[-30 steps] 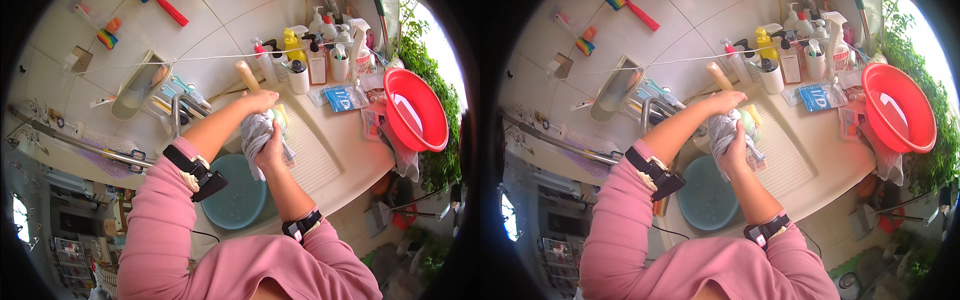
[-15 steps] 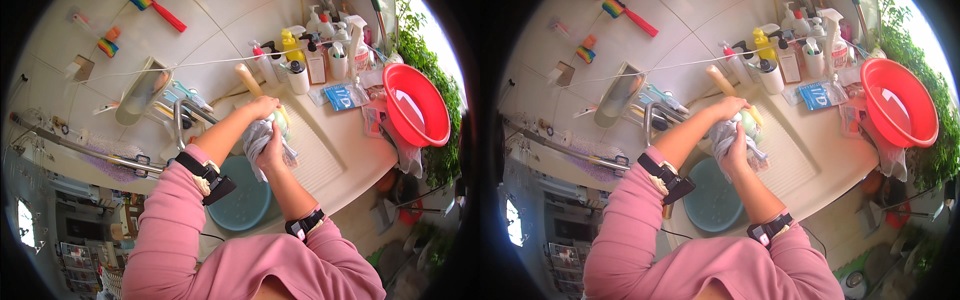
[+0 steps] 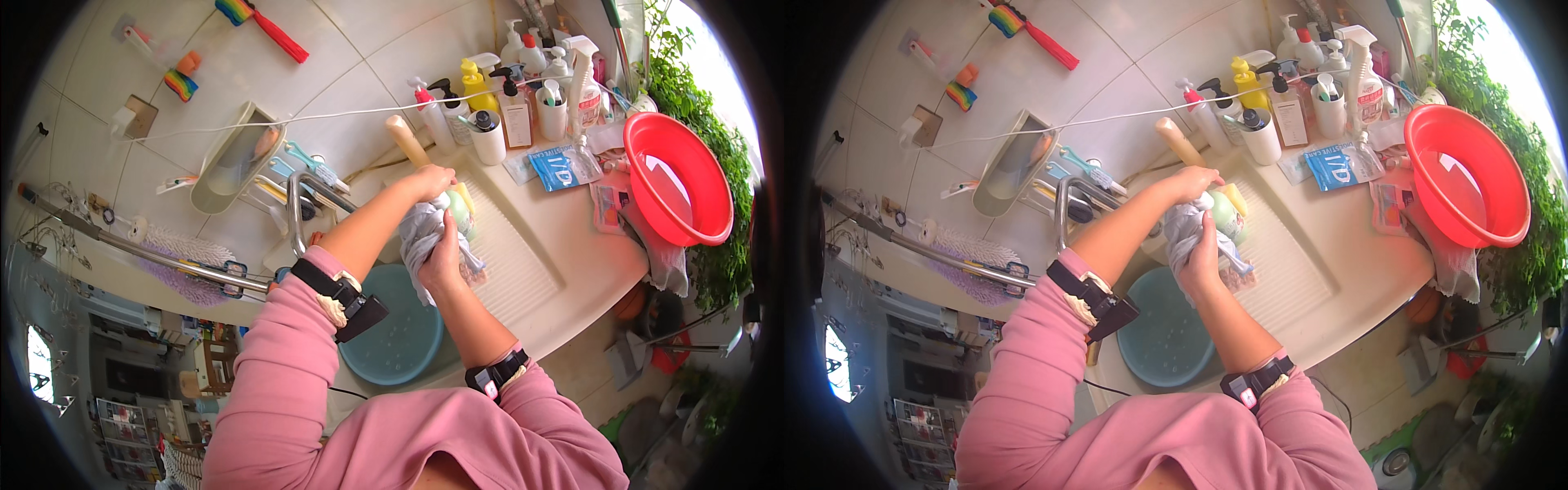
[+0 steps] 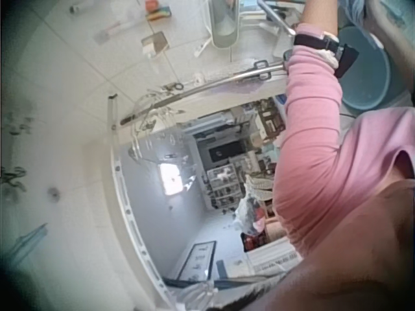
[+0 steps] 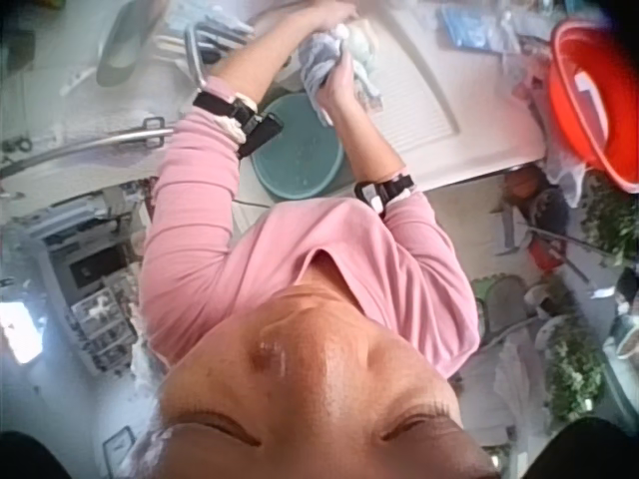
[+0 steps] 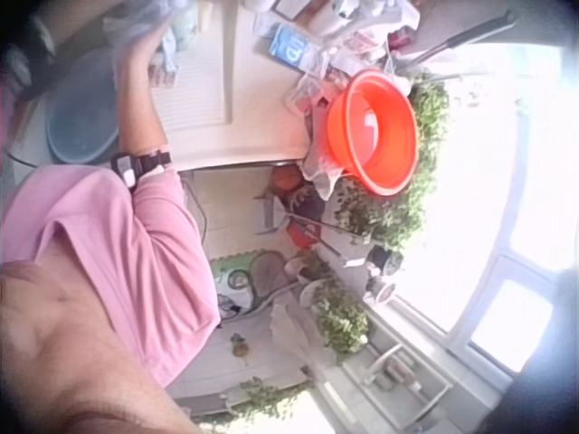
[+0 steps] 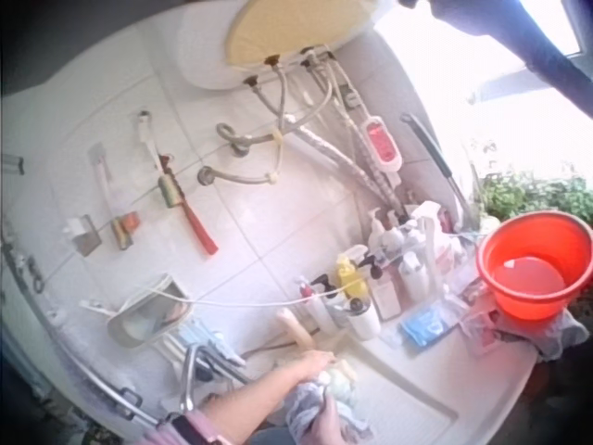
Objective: The person washes a small piece of light-colored fabric by hand in a blue basin at a sink. They rub the fabric, apply liquid soap from a bottle, rinse under the tap, and wring it out repeatedly.
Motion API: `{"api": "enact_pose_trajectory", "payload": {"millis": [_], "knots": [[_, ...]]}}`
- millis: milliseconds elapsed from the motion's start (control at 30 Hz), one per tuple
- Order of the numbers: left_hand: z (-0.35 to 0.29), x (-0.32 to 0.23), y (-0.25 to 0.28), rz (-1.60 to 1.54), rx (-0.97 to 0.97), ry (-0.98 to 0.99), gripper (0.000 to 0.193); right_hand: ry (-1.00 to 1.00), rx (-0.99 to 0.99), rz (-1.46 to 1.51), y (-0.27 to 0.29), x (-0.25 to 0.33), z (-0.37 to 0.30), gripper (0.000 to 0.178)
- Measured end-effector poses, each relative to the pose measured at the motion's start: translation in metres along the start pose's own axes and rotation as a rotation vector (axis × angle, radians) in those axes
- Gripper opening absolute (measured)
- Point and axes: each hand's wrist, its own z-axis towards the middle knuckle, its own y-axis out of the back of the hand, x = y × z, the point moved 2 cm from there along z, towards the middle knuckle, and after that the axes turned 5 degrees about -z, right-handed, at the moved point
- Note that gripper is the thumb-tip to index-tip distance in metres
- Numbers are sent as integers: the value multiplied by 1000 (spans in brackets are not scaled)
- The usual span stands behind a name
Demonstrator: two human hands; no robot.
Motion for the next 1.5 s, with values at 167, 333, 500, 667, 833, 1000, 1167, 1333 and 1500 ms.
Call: {"api": "enact_pose_trajectory", "payload": {"millis": [167,333,500,667,833,1000,1167,1333,1500], "knots": [[4,1,-8,215,-48,-149,30,48,42,22,-1,-1,-2,47],[15,4,-10,345,-14,-141,30,104,50,-54,-4,0,-7,48],[23,7,-12,373,61,-65,31,134,67,-103,-9,1,-13,49],[20,3,-9,301,83,40,39,163,65,-170,-14,1,-19,50],[16,-6,-2,194,0,179,40,160,78,-190,-17,1,-24,51],[18,-9,2,200,32,184,52,96,112,-187,-21,2,-33,52],[-7,-35,40,-42,-385,215,65,-74,94,-103,-31,2,-41,56],[-101,-108,70,-758,-792,-304,53,-233,128,-170,-45,-1,-57,63],[-251,-97,13,-917,-744,-649,29,-403,299,-251,-54,-5,-75,65]]}}
